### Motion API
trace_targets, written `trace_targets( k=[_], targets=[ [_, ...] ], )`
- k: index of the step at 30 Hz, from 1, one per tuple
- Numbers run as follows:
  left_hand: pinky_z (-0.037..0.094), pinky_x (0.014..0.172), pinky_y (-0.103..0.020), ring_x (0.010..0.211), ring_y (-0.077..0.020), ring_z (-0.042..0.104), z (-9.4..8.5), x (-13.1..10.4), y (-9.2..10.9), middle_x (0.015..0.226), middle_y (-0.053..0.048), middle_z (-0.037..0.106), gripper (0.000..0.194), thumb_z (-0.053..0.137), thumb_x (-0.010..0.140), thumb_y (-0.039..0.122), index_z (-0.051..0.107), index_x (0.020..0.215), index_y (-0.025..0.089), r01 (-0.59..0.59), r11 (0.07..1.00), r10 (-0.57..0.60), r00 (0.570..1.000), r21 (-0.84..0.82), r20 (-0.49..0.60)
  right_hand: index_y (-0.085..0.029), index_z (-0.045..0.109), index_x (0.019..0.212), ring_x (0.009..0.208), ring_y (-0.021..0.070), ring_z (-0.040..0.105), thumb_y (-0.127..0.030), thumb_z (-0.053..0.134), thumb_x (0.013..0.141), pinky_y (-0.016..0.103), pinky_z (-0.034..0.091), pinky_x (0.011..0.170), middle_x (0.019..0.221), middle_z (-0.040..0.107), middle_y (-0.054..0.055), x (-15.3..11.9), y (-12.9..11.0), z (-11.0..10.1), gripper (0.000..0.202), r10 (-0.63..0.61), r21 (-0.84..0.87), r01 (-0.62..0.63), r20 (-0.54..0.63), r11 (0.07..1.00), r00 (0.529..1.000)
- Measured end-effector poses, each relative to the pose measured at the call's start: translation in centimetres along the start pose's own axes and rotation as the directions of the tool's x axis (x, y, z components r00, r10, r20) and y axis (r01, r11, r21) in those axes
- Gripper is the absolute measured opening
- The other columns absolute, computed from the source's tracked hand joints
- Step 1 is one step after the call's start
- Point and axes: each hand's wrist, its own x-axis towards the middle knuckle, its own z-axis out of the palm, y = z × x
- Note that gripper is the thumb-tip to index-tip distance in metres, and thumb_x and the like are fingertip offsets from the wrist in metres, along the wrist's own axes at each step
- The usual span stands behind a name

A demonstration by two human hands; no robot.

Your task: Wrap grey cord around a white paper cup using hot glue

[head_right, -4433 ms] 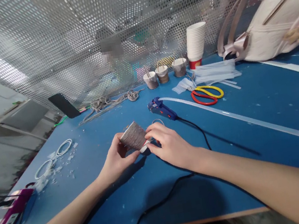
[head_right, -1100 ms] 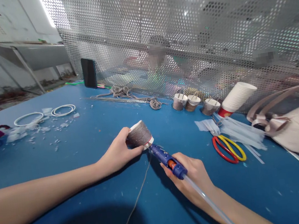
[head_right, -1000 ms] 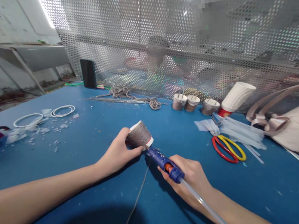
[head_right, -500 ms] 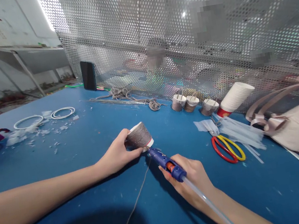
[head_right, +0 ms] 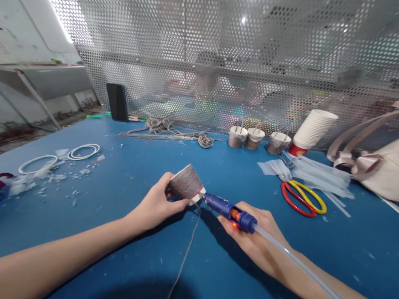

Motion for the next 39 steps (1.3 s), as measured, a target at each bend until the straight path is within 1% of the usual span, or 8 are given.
trace_targets(
  k=[3,8,12,19,26,32,37,39],
  targets=[
    [0.044,0.066,-0.03,0.073,-0.0156,0.053,-0.1,0.0,0.1,0.077,0.002,0.052,0.032,0.068,0.068,0.033,0.044,0.084,0.02,0.0,1.0,0.0,1.0,0.0,0.017,-0.022,0.053,0.064,0.047,0.0125,0.047,-0.05,0.055,0.085,0.024,0.042,0.048,0.054,0.051,-0.002,0.0,-0.2,-0.2,0.035,0.039,0.035,-0.039,0.014,0.999,0.999],
    [0.043,0.064,-0.029,0.072,-0.0152,0.054,-0.2,0.0,0.3,0.077,0.002,0.054,0.033,0.068,0.068,0.033,0.044,0.086,0.019,0.02,1.0,-0.019,0.999,-0.013,0.046,-0.02,0.05,0.06,0.045,0.0103,0.039,-0.048,0.058,0.081,0.024,0.037,0.044,0.05,0.043,-0.004,0.5,-1.3,-0.6,0.036,0.146,0.02,-0.146,0.002,0.989,0.989],
    [0.042,0.063,-0.028,0.07,-0.0142,0.053,-0.2,0.0,0.4,0.074,0.003,0.052,0.034,0.069,0.068,0.035,0.044,0.084,0.019,0.012,1.0,-0.011,0.999,-0.025,0.042,-0.02,0.049,0.059,0.045,0.0105,0.039,-0.048,0.057,0.08,0.024,0.038,0.045,0.049,0.043,-0.004,0.7,-1.8,-0.8,0.036,0.145,0.035,-0.145,0.016,0.989,0.989],
    [0.047,0.07,-0.031,0.077,-0.0165,0.059,-0.3,0.0,0.5,0.081,0.001,0.059,0.034,0.069,0.068,0.031,0.044,0.087,0.019,0.016,0.997,-0.009,0.996,-0.08,0.088,-0.02,0.052,0.06,0.051,0.0135,0.044,-0.049,0.055,0.081,0.025,0.042,0.048,0.053,0.047,-0.002,0.9,-2.3,-1.7,0.035,0.174,-0.01,-0.173,0.041,0.985,0.984],
    [0.048,0.073,-0.032,0.08,-0.017,0.06,-0.4,0.0,0.3,0.084,0.0,0.059,0.034,0.069,0.069,0.03,0.044,0.089,0.019,0.004,0.997,0.005,0.994,-0.079,0.11,-0.02,0.05,0.058,0.047,0.0114,0.038,-0.05,0.056,0.079,0.025,0.039,0.044,0.051,0.044,-0.003,1.1,-2.5,-1.8,0.037,0.213,0.046,-0.214,0.033,0.976,0.977],
    [0.048,0.073,-0.033,0.079,-0.0175,0.06,-0.3,-0.1,0.6,0.084,-0.001,0.059,0.037,0.07,0.069,0.036,0.044,0.088,0.019,0.009,0.997,-0.001,0.995,-0.074,0.102,-0.021,0.047,0.055,0.044,0.0103,0.036,-0.047,0.057,0.078,0.024,0.033,0.041,0.048,0.041,-0.004,0.7,-3.1,-1.4,0.036,0.159,0.041,-0.161,0.04,0.986,0.986],
    [0.048,0.073,-0.033,0.078,-0.0164,0.057,-0.1,-0.1,0.7,0.08,0.001,0.055,0.034,0.07,0.067,0.033,0.043,0.085,0.019,-0.024,0.998,0.028,0.998,-0.066,0.06,-0.021,0.051,0.062,0.049,0.0115,0.043,-0.046,0.057,0.083,0.023,0.039,0.046,0.054,0.049,-0.002,-0.2,-1.5,0.0,0.034,0.088,0.033,-0.09,0.066,0.995,0.994],
    [0.048,0.072,-0.032,0.076,-0.0152,0.056,0.0,-0.1,0.6,0.078,0.002,0.053,0.032,0.068,0.067,0.03,0.044,0.084,0.019,-0.035,0.997,0.038,0.998,-0.065,0.045,-0.021,0.05,0.063,0.049,0.0116,0.044,-0.047,0.056,0.085,0.022,0.039,0.047,0.055,0.05,-0.002,-0.4,-0.8,0.6,0.035,0.075,0.05,-0.079,0.084,0.996,0.994]
  ],
)
